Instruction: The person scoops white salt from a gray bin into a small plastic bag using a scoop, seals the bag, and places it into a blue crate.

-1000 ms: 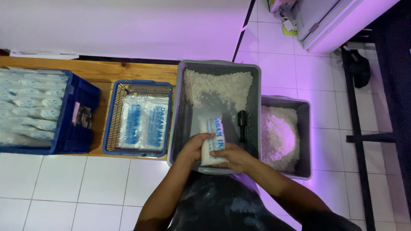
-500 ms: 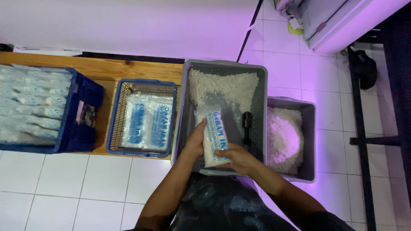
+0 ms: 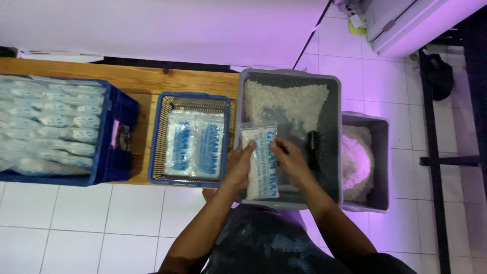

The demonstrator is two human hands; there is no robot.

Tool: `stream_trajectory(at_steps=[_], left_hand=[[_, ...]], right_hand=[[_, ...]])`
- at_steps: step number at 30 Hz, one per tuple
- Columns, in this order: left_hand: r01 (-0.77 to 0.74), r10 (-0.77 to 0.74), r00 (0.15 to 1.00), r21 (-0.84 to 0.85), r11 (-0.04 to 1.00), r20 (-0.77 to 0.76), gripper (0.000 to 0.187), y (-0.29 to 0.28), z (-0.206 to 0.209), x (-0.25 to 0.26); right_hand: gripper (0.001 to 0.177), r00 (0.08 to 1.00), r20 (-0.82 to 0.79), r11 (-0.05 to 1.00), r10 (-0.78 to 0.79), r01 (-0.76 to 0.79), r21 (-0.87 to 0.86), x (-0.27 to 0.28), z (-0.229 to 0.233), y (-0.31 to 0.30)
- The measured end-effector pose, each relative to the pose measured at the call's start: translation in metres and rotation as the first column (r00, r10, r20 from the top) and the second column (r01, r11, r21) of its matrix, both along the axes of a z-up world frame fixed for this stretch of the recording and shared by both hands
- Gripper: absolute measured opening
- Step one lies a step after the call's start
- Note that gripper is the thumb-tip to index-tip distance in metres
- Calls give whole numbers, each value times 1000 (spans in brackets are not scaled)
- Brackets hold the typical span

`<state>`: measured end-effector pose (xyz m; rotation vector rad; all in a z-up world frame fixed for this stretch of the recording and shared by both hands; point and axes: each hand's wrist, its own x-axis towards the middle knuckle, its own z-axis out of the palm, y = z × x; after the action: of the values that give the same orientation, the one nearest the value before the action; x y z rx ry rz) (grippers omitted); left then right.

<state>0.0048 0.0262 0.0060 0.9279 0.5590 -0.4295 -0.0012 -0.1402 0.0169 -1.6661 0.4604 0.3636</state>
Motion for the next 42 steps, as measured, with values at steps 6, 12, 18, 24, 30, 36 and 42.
stream_trajectory(at_steps=[6, 12, 18, 24, 30, 36, 42], left_hand=[[-1, 1, 1000, -1, 1000, 24, 32, 75, 31, -16], [20, -20, 1000, -58, 998, -5, 36, 157, 56, -11], [54, -56, 997, 50, 997, 49, 34, 207, 52, 0], [68, -67, 997, 21, 997, -27, 35, 235, 64, -4], [23, -23, 1000, -12, 1000, 0, 42, 264, 14, -12], [-66, 66, 998, -37, 997, -10, 40, 304, 7, -10], [-61, 63, 997, -45, 997, 42, 38, 365, 28, -1]], right_hand=[[29, 922, 226, 946, -315, 284, 159, 22, -8, 59], [40, 999, -13, 830, -39, 40, 557, -16, -30, 131], [23, 987, -122, 821, 105, -16, 571, -55, 29, 211], [26, 963, -229, 828, 141, 12, 560, -48, 14, 226], [24, 934, -284, 829, 217, -22, 559, -35, 20, 254], [27, 931, -279, 810, 235, -29, 586, -31, 7, 295], [26, 940, -207, 783, 270, -89, 615, -29, 25, 360]])
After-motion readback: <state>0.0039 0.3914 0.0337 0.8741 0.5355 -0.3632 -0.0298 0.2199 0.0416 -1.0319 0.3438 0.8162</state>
